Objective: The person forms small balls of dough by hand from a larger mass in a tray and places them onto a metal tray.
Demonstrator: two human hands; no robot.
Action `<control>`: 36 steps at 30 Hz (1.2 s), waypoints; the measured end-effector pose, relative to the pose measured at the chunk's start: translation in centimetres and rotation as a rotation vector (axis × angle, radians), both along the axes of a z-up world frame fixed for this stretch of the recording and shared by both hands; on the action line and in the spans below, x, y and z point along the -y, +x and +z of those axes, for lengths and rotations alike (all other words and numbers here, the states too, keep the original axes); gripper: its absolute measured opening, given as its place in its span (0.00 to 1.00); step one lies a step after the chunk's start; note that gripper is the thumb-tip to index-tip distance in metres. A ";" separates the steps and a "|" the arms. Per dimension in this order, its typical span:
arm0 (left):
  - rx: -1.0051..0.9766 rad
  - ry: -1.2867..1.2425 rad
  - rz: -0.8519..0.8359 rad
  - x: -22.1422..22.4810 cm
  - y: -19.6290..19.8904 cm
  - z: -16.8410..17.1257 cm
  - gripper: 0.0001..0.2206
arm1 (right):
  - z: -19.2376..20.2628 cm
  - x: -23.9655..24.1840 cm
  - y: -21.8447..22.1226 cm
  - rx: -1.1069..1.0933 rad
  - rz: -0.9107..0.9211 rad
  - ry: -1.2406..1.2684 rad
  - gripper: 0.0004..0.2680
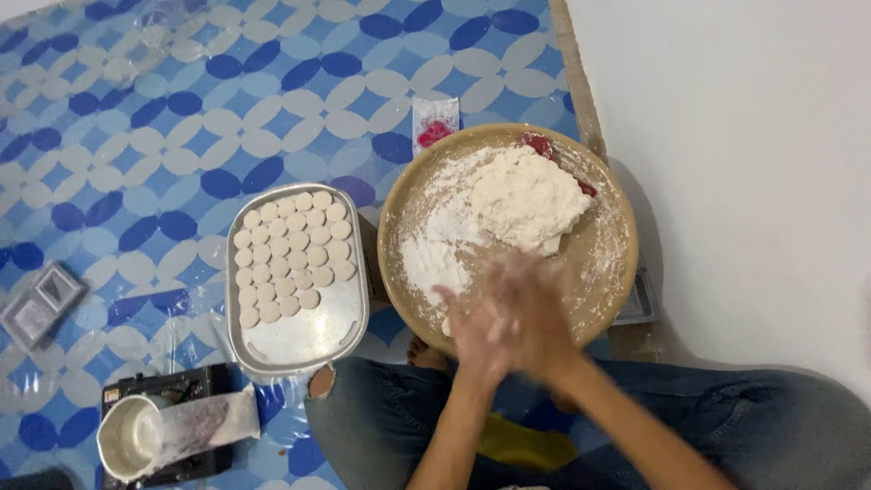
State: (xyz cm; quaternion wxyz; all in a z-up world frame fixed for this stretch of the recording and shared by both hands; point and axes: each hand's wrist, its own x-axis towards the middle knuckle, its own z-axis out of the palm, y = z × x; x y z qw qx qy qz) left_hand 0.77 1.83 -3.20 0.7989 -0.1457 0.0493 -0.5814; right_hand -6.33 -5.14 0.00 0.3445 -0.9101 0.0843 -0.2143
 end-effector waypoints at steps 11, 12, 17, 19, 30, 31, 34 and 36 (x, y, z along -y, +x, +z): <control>0.078 0.535 -0.182 2.1 -1.5 -0.4 0.36 | 4.2 -3.8 -0.6 0.266 0.003 0.916 0.32; 0.072 0.542 -0.180 1.7 -1.6 -0.8 0.36 | 4.4 -2.3 -0.6 0.261 0.004 0.923 0.32; 0.026 0.442 -0.094 2.1 -1.2 -1.9 0.40 | 7.7 -0.6 2.7 -0.175 -0.166 0.246 0.24; 0.016 0.416 -0.073 2.2 -1.0 -1.9 0.41 | 0.1 -1.9 1.5 -0.040 -0.083 -0.049 0.29; 0.294 0.698 -0.077 2.1 -1.0 2.6 0.48 | 0.5 -0.7 1.6 -0.005 -0.289 0.015 0.26; 0.269 0.676 0.027 1.9 -0.4 2.7 0.47 | 0.2 -2.1 1.0 0.000 -0.175 -0.018 0.26; 0.219 0.624 0.235 1.7 0.9 2.8 0.44 | -3.8 -1.7 0.5 -0.016 -0.133 -0.021 0.30; 0.186 0.604 0.327 1.8 0.3 2.2 0.42 | -4.2 0.1 0.8 -0.051 -0.211 0.017 0.29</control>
